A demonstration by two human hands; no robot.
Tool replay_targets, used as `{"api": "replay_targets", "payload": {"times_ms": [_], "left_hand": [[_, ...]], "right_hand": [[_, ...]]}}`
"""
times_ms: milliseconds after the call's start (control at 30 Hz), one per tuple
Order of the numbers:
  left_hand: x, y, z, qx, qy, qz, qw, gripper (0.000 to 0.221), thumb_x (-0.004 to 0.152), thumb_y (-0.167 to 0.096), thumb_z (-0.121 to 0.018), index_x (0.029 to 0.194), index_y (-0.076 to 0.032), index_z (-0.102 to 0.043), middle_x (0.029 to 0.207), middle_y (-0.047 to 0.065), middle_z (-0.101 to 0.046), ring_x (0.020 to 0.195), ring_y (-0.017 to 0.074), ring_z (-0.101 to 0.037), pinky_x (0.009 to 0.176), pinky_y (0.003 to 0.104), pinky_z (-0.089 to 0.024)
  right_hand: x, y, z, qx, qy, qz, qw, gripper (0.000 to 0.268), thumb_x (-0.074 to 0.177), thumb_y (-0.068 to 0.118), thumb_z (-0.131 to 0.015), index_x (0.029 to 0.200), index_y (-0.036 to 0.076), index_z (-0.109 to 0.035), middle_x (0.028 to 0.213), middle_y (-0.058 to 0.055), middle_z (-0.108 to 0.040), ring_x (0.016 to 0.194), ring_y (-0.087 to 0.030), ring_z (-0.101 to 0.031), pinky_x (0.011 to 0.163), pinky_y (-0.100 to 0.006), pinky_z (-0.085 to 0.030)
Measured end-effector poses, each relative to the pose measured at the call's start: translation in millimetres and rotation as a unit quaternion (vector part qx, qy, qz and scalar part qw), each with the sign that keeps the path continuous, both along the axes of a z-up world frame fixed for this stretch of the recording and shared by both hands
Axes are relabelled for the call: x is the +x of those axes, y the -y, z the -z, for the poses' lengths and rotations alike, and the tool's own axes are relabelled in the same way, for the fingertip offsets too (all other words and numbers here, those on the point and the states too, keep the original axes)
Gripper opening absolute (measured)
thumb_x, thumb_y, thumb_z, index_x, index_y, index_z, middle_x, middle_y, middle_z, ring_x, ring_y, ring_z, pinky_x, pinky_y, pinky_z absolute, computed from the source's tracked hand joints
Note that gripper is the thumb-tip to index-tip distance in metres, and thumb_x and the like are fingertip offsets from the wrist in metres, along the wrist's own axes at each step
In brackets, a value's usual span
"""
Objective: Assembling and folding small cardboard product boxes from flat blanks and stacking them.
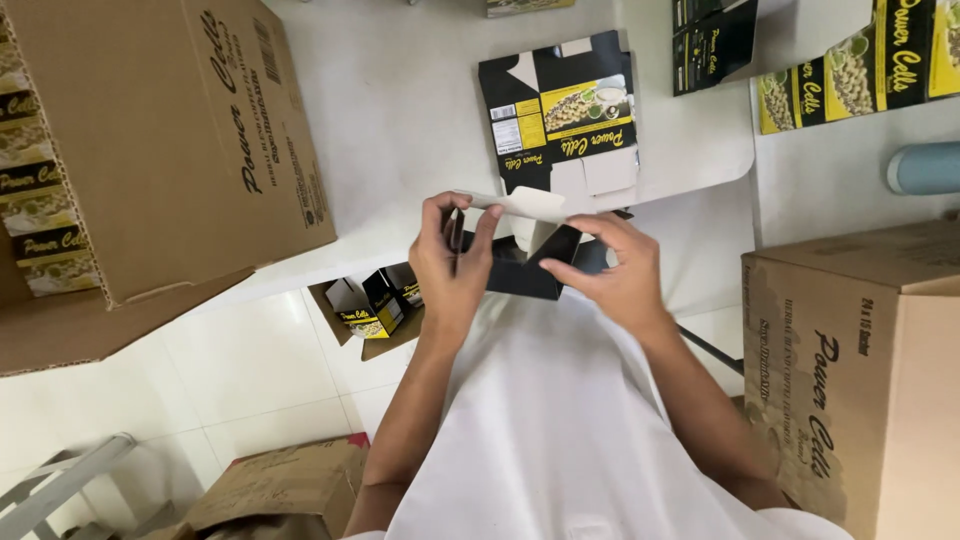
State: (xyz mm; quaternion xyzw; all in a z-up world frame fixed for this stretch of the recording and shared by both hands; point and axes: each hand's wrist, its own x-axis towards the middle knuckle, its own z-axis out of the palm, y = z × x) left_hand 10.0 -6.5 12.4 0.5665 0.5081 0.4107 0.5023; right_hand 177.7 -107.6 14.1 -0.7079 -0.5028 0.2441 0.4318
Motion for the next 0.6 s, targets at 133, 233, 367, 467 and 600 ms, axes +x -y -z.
{"api": "replay_targets", "payload": {"times_ms": [133,233,367,467,600], "left_hand": [[0,-3,-14,0.035,-0.056,0.02,0.998,0.027,0.097,-0.01,-0.078,0.105,-0.001,-0.054,0.085,0.003,-0.059,0.066,0.0057,-0.045,0.059,0.022,-0.042],[-1,-2,-16,0.04,-0.092,0.041,0.994,0.027,0.099,-0.011,-0.078,0.106,-0.002,-0.053,0.076,0.005,-0.055,0.062,0.0073,-0.041,0.055,0.025,-0.037],[2,0,-21,0.041,-0.041,0.044,0.997,0.024,0.099,-0.009,-0.073,0.107,-0.002,-0.051,0.084,0.005,-0.058,0.065,0.0057,-0.045,0.057,0.024,-0.041],[6,-3,-17,0.012,-0.034,0.038,0.999,0.025,0.096,-0.009,-0.075,0.105,-0.002,-0.053,0.086,0.005,-0.062,0.065,0.0051,-0.049,0.056,0.023,-0.044],[4,-1,0,-0.018,0.028,0.04,0.999,0.024,0.097,-0.008,-0.077,0.106,-0.002,-0.055,0.093,0.005,-0.068,0.082,0.0063,-0.058,0.073,0.022,-0.05]], "right_hand": [[-16,0,2,0.042,0.023,0.045,0.998,0.046,0.074,0.006,-0.093,0.115,-0.002,-0.072,0.113,-0.013,-0.073,0.102,-0.02,-0.071,0.093,-0.03,-0.056],[-21,2,2,0.065,-0.001,0.07,0.995,0.046,0.08,0.007,-0.09,0.12,0.001,-0.07,0.118,-0.013,-0.071,0.105,-0.022,-0.071,0.095,-0.031,-0.058],[-24,-3,-11,0.075,0.151,0.027,0.985,0.052,0.074,0.01,-0.092,0.122,0.004,-0.072,0.117,-0.02,-0.068,0.107,-0.033,-0.068,0.098,-0.036,-0.053],[-23,-18,-43,0.123,0.267,-0.001,0.956,0.048,0.071,0.012,-0.087,0.116,0.008,-0.071,0.118,-0.028,-0.06,0.107,-0.042,-0.06,0.097,-0.04,-0.048],[3,17,36,0.05,-0.092,-0.003,0.995,0.044,0.096,0.013,-0.08,0.135,0.002,-0.063,0.133,-0.015,-0.069,0.121,-0.02,-0.068,0.107,-0.031,-0.051]]}}
